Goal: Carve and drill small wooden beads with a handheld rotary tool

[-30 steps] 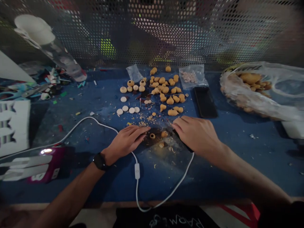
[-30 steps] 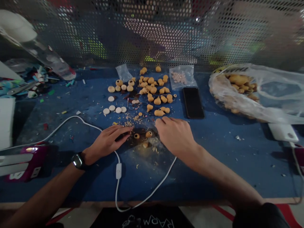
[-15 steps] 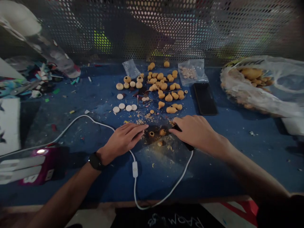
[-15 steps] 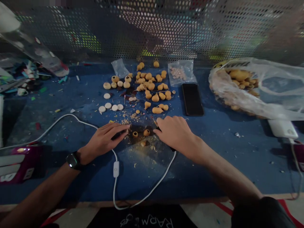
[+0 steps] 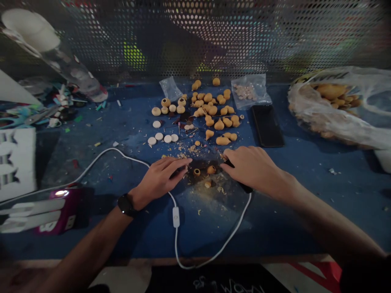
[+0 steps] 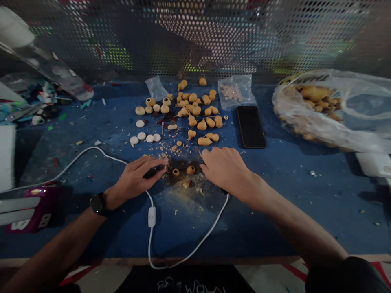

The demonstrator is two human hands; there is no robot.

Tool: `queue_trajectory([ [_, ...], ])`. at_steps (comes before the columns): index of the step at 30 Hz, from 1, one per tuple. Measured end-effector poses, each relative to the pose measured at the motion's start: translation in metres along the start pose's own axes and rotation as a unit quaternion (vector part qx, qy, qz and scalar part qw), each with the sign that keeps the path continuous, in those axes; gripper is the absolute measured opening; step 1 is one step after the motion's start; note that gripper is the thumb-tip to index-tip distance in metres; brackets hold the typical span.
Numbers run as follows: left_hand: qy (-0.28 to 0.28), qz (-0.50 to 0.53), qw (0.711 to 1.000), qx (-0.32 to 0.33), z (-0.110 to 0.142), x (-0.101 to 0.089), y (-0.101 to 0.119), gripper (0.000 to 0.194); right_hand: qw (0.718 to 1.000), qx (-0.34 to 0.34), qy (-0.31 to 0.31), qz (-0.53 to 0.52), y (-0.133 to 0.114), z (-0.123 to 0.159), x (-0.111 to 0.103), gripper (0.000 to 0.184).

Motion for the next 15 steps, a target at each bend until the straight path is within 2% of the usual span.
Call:
queue_trajectory([
  [15, -0.029, -0.015, 0.999, 0.012, -0.0013, 0.0010, 0.0036, 0.033, 0.999, -0.029, 0.009, -0.011, -0.0002, 0.0021, 0.0018, 0.022],
])
Point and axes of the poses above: each hand's wrist, its own z-axis away from the middle knuckle, its own x-axis out of the palm, y = z × x, the point moved 6 cm from there along -z, towards the middle knuckle, and after that the axes turned 8 degrees about -y, right-handed, at the moved point
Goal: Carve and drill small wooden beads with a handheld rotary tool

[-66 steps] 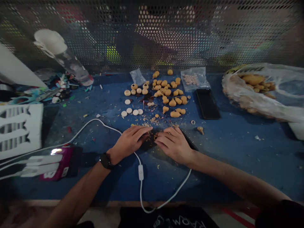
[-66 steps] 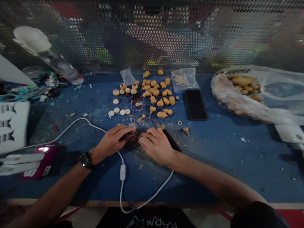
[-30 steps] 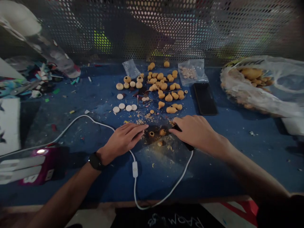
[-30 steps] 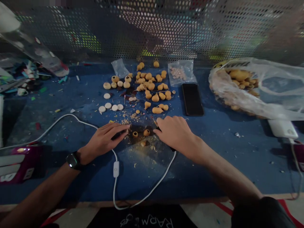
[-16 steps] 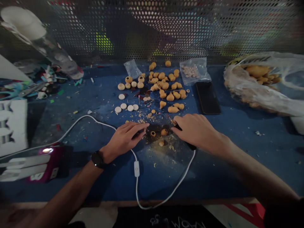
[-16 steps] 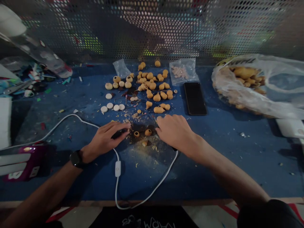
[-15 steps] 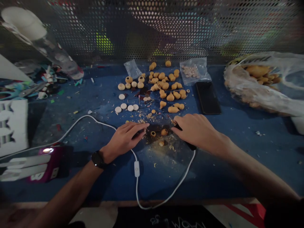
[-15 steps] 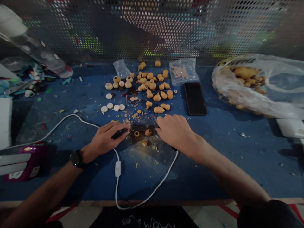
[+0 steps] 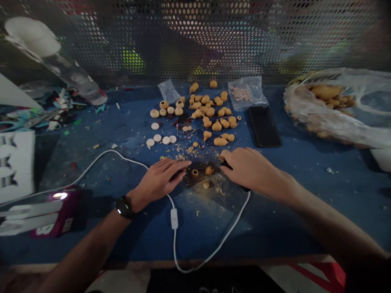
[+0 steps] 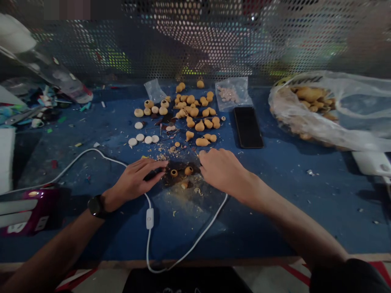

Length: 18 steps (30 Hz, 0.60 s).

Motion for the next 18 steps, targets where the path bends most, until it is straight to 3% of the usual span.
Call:
queue_trajectory([
  [8, 0.034, 0.009, 0.999, -0.035, 0.003, -0.010, -0.005, 0.030, 1.000, -0.006, 0.012, -0.005, -0.001, 0.001, -0.002, 0.024],
  [11, 0.007, 0.059, 0.998, -0.016, 0.001, -0.015, -0.005, 0.014, 0.999, -0.019, 0.028, 0.000, -0.002, 0.003, -0.004, 0.029],
  [12, -0.029, 0.094, 0.995, -0.012, 0.000, -0.016, -0.004, 0.005, 0.999, -0.024, 0.036, 0.001, -0.002, 0.004, -0.005, 0.031],
  [13, -0.065, 0.132, 0.989, -0.017, -0.001, -0.017, -0.005, 0.008, 0.999, -0.027, 0.043, 0.002, -0.002, 0.005, -0.006, 0.032],
  [15, -0.190, 0.193, 0.962, -0.043, 0.000, -0.012, -0.004, 0.020, 0.998, -0.032, 0.051, 0.001, -0.001, 0.007, -0.007, 0.033],
  [18, -0.310, 0.229, 0.917, -0.102, 0.006, -0.010, -0.006, 0.026, 0.998, -0.037, 0.054, 0.001, -0.001, 0.007, -0.007, 0.035],
])
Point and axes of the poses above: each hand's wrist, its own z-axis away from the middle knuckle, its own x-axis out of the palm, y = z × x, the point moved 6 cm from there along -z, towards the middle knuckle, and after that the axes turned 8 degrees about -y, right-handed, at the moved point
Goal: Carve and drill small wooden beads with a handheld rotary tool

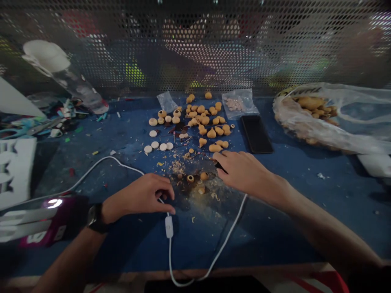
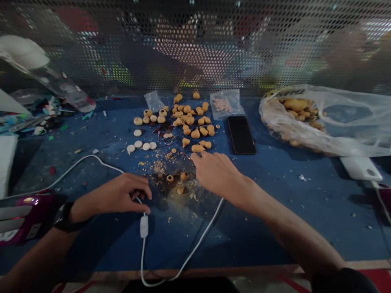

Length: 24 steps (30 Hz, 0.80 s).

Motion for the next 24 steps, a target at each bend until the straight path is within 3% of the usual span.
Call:
queue_trajectory([
  [6, -0.079, 0.007, 0.992, -0.094, 0.0046, 0.0049, -0.0057, 0.028, 1.000, -0.011, 0.001, -0.012, -0.0017, -0.0018, -0.0008, 0.045],
  [24, -0.071, -0.001, 0.990, -0.118, 0.0038, 0.0093, 0.0009, 0.037, 0.999, 0.015, 0.043, -0.021, 0.0005, -0.0029, -0.0086, 0.038],
])
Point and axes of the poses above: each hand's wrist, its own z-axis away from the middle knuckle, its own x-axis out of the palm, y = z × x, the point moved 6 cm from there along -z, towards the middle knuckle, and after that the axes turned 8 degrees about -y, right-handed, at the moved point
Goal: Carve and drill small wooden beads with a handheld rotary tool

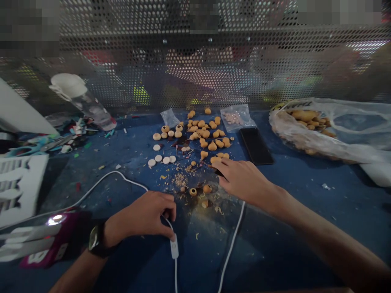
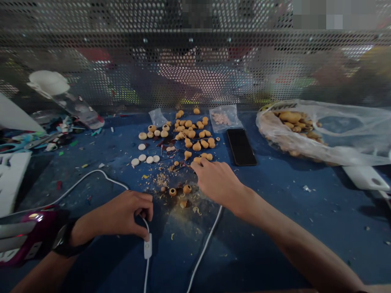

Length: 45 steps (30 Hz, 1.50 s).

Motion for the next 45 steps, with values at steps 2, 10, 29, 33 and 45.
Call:
queue_trajectory([
  [2, 0.003, -0.004, 1.000, -0.001, 0.000, 0.000, 0.000, 0.037, 1.000, 0.002, 0.002, 0.004, 0.000, 0.000, 0.000, 0.038],
  [10, 0.005, -0.020, 1.000, -0.003, -0.004, 0.002, 0.001, 0.037, 1.000, -0.011, 0.001, 0.009, 0.001, -0.002, 0.002, 0.038],
  [29, 0.003, -0.044, 0.999, -0.013, 0.002, 0.010, 0.006, 0.054, 1.000, -0.017, 0.013, 0.013, 0.002, -0.003, 0.003, 0.036],
  [33, 0.001, -0.019, 0.999, 0.042, 0.001, 0.012, 0.009, 0.031, 1.000, -0.016, 0.020, 0.013, 0.000, -0.001, 0.001, 0.032],
  [45, 0.116, -0.071, 0.987, 0.089, 0.002, -0.001, 0.009, 0.009, 0.999, -0.002, 0.035, 0.012, 0.005, -0.001, 0.004, 0.039],
])
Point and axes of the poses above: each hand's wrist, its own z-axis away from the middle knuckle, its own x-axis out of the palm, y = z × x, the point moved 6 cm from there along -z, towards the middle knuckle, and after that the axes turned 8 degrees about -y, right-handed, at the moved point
